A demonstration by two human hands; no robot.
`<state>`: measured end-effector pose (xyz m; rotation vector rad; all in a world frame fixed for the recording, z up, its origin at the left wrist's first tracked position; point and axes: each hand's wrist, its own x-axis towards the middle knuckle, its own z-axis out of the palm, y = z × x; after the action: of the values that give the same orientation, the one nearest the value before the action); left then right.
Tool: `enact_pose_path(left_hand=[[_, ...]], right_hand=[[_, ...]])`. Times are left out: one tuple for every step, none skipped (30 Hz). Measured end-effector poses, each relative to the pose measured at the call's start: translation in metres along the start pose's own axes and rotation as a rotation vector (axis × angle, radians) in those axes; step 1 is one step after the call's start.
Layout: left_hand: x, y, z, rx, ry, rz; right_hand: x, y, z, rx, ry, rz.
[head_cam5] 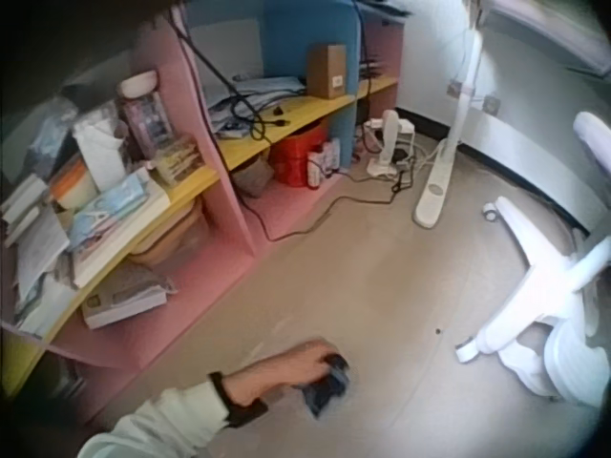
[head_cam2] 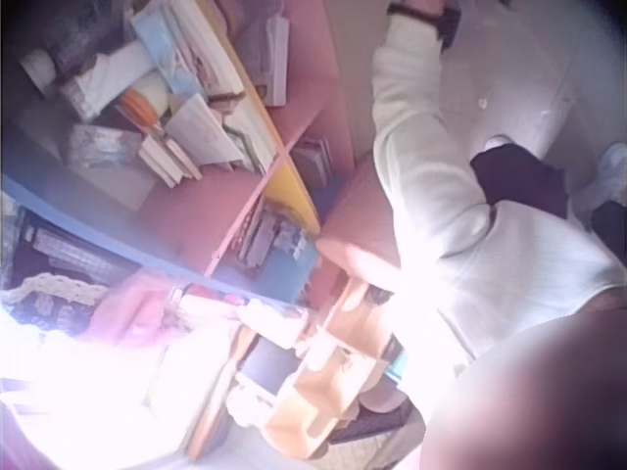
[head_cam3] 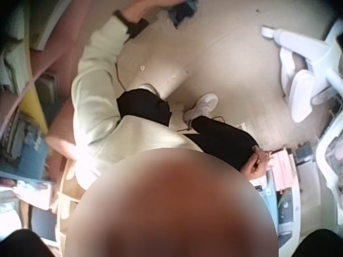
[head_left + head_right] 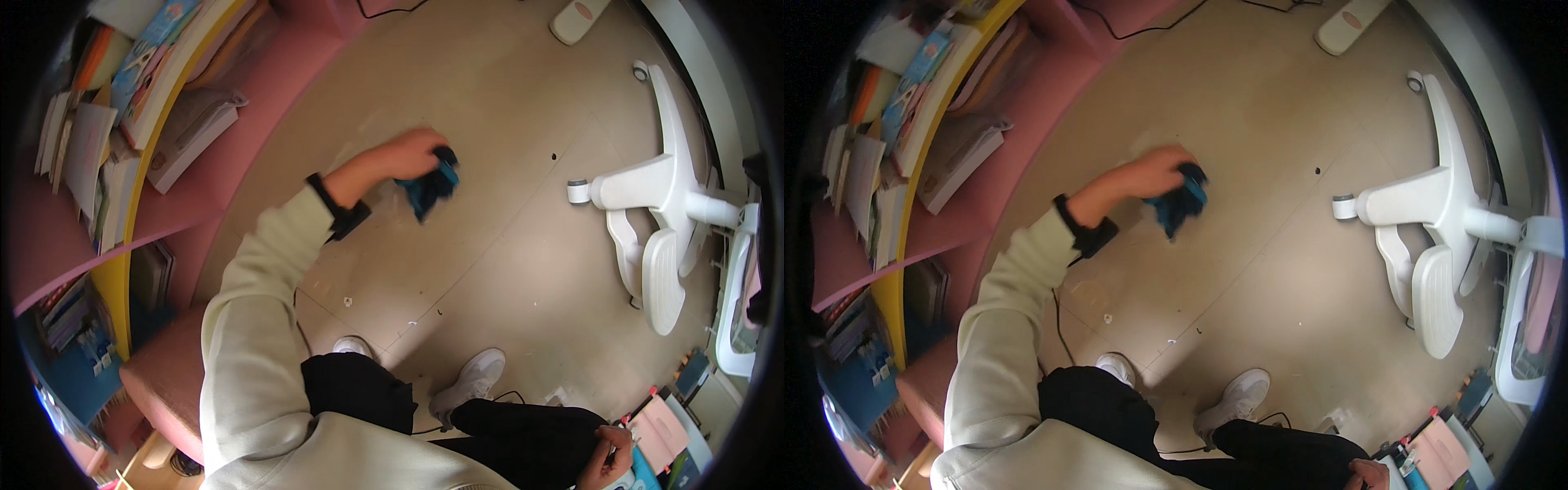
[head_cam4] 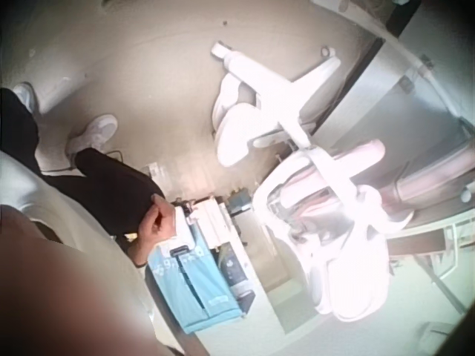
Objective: The person wipes a tiled floor with a blue cloth, moving around furniture and scattered items. They shift a pink cushion and a small green table to reach more floor area, then continue wiping the surface.
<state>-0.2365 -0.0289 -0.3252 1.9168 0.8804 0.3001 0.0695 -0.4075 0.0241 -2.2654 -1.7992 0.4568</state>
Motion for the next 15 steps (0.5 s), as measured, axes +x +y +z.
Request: enact_pose_path(left_hand=[[-0.006, -0.003, -0.008, 0.133, 0.135, -0.068], [-0.005, -0.017, -0.022, 0.196, 0.34, -0.066], [0.0, -0.038, -0.042, 0.283, 0.531, -0.127], [0.009, -0.064, -0.059, 0.318, 0.629, -0.129], [0.021, -0.093, -0.077, 0.366, 0.799, -0.04], [0.036, -0.121, -0.091, 0.448, 0.787, -0.079], [0.051, -0.144, -0.097, 0.557, 0.874, 0.033], [0.065, -0.161, -0.101, 0.68, 0.794, -0.088], [0.078, -0.169, -0.103, 0.813, 0.762, -0.135], [0.088, -0.165, -0.096, 0.915, 0.662, -0.237], [0.091, -0.152, -0.084, 0.865, 0.651, -0.149], [0.094, -0.128, -0.074, 0.794, 0.57, -0.118], [0.093, -0.097, -0.066, 0.716, 0.47, -0.172], [0.086, -0.061, -0.04, 0.406, 0.37, -0.034], [0.072, -0.024, -0.011, 0.286, 0.035, 0.049]], right_hand=[[0.0, 0.0, -0.001, 0.008, -0.002, 0.002], [-0.002, -0.001, -0.002, 0.019, -0.008, 0.001], [-0.004, -0.001, -0.002, 0.024, -0.001, 0.049], [-0.006, 0.0, -0.003, 0.028, 0.008, 0.099], [-0.009, 0.0, -0.004, 0.031, 0.019, 0.146], [-0.012, 0.0, -0.004, 0.027, 0.034, 0.137], [-0.015, 0.0, -0.004, 0.019, 0.039, 0.159], [-0.018, 0.0, -0.004, 0.01, 0.038, 0.182], [-0.02, 0.0, -0.004, 0.001, 0.037, 0.205], [-0.021, 0.0, -0.004, -0.017, 0.05, 0.202], [-0.022, 0.0, -0.004, -0.019, 0.062, 0.191], [-0.022, 0.0, -0.004, -0.014, 0.072, 0.181], [-0.021, 0.0, -0.004, -0.004, 0.078, 0.169], [-0.021, 0.0, -0.004, 0.012, 0.088, 0.178], [-0.02, 0.001, -0.004, 0.017, 0.08, 0.168]])
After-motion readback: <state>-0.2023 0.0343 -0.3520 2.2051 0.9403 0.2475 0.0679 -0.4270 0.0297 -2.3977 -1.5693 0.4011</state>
